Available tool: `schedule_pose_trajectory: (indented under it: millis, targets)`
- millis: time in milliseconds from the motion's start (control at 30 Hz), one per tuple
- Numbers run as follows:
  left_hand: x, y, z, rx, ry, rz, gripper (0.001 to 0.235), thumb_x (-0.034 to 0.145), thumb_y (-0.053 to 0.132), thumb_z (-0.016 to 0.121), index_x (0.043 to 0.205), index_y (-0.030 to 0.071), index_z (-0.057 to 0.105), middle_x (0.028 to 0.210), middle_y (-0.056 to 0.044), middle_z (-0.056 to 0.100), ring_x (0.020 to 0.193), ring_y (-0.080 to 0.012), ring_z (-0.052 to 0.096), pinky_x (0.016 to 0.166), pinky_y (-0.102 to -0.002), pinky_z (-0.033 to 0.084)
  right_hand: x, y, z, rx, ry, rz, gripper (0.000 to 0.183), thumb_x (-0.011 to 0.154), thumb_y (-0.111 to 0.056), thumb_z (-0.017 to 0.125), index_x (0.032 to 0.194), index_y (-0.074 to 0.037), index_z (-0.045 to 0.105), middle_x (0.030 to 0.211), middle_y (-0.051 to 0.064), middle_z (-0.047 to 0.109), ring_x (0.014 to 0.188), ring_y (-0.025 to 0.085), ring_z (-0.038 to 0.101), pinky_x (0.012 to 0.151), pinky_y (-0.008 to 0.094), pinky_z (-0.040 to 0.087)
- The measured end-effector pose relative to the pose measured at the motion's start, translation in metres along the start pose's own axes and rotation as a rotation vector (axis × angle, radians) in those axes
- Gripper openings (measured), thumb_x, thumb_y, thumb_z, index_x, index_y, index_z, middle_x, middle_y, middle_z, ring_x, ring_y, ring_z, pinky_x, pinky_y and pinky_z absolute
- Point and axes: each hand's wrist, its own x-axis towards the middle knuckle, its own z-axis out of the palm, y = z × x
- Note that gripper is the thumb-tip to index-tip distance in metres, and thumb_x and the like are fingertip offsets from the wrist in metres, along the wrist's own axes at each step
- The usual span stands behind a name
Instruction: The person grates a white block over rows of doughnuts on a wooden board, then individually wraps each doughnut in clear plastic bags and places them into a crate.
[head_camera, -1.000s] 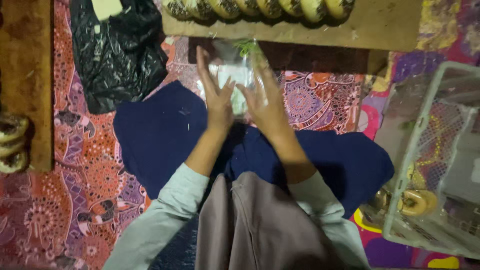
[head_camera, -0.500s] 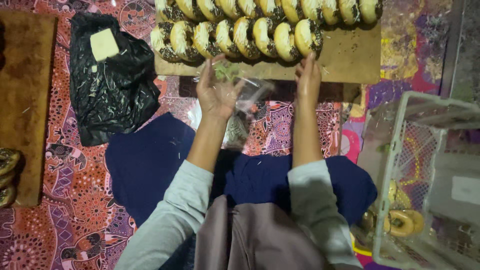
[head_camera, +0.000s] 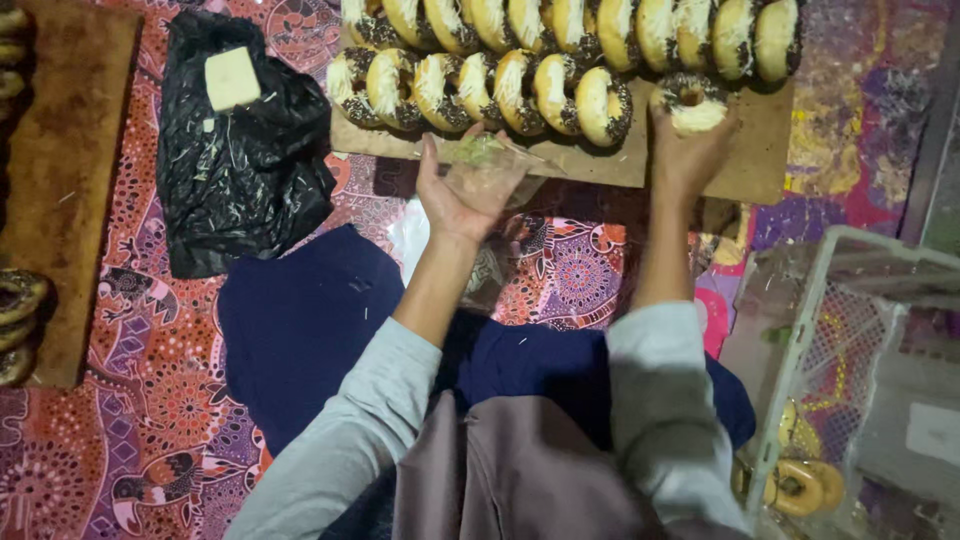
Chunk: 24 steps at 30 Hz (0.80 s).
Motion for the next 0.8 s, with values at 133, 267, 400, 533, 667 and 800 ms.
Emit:
schedule_pose_trajectory:
  millis: [133,267,400,533,667,800]
  targets:
    - [0.003,0.003,0.008,-0.191,-0.108,0.033,0.069,0.091,0.061,0.060,0.127,0.003,0.054,0.116,-0.025,0.059,0.116,-0.0376,0.055,0.108,-0.067,0.045,-0.068,-0.065,-0.084,0.465,-0.254,0.141,0.075,0.087,-0.021,0.089,0.146,0.002,0.049,0.134,0.016,0.067,0.120,0.028,0.068,0.105,0.039,0.054]
    - [-0.004,-0.014,0.007,-0.081,-0.309,0.199,0.058,0.102,0.052,0.055,0.134,0.004,0.052,0.124,-0.022,0.060,0.118,-0.0354,0.060,0.112,-0.068,0.046,-0.156,-0.135,-0.121,0.681,-0.520,-0.026,0.070,0.078,-0.014,0.091,0.138,-0.001,0.057,0.138,0.017,0.060,0.128,0.028,0.061,0.112,0.042,0.051]
    - [-0.018,-0.033,0.002,0.058,-0.563,0.195,0.061,0.106,0.053,0.051,0.146,0.007,0.050,0.139,-0.024,0.059,0.123,-0.0363,0.063,0.111,-0.060,0.049,-0.178,-0.178,-0.094,0.265,-0.320,-0.244,0.070,0.073,-0.019,0.095,0.133,0.002,0.064,0.140,0.022,0.052,0.132,0.036,0.053,0.112,0.047,0.045]
    - [-0.031,-0.012,-0.007,0.160,-0.540,0.235,0.076,0.104,0.059,0.054,0.152,0.001,0.046,0.143,-0.026,0.058,0.127,-0.0369,0.062,0.109,-0.052,0.053,-0.185,-0.195,-0.088,0.216,-0.293,-0.318,0.074,0.072,-0.025,0.097,0.132,0.002,0.063,0.142,0.023,0.053,0.134,0.040,0.052,0.113,0.048,0.044]
    - [-0.033,-0.019,-0.002,0.106,-0.505,-0.013,0.079,0.102,0.056,0.063,0.154,-0.001,0.044,0.141,-0.022,0.060,0.125,-0.0323,0.063,0.110,-0.048,0.053,-0.179,-0.200,-0.084,0.221,-0.244,-0.364,0.073,0.073,-0.024,0.096,0.133,0.000,0.063,0.145,0.021,0.053,0.137,0.039,0.052,0.116,0.048,0.043]
    - [-0.063,-0.052,-0.001,0.675,-0.264,0.361,0.073,0.091,0.032,0.077,0.147,0.002,0.040,0.133,-0.015,0.057,0.118,-0.0279,0.061,0.098,-0.042,0.054,-0.168,-0.194,-0.074,0.257,-0.246,-0.311,0.060,0.094,-0.017,0.083,0.149,-0.006,0.061,0.149,0.015,0.059,0.136,0.032,0.057,0.117,0.042,0.047]
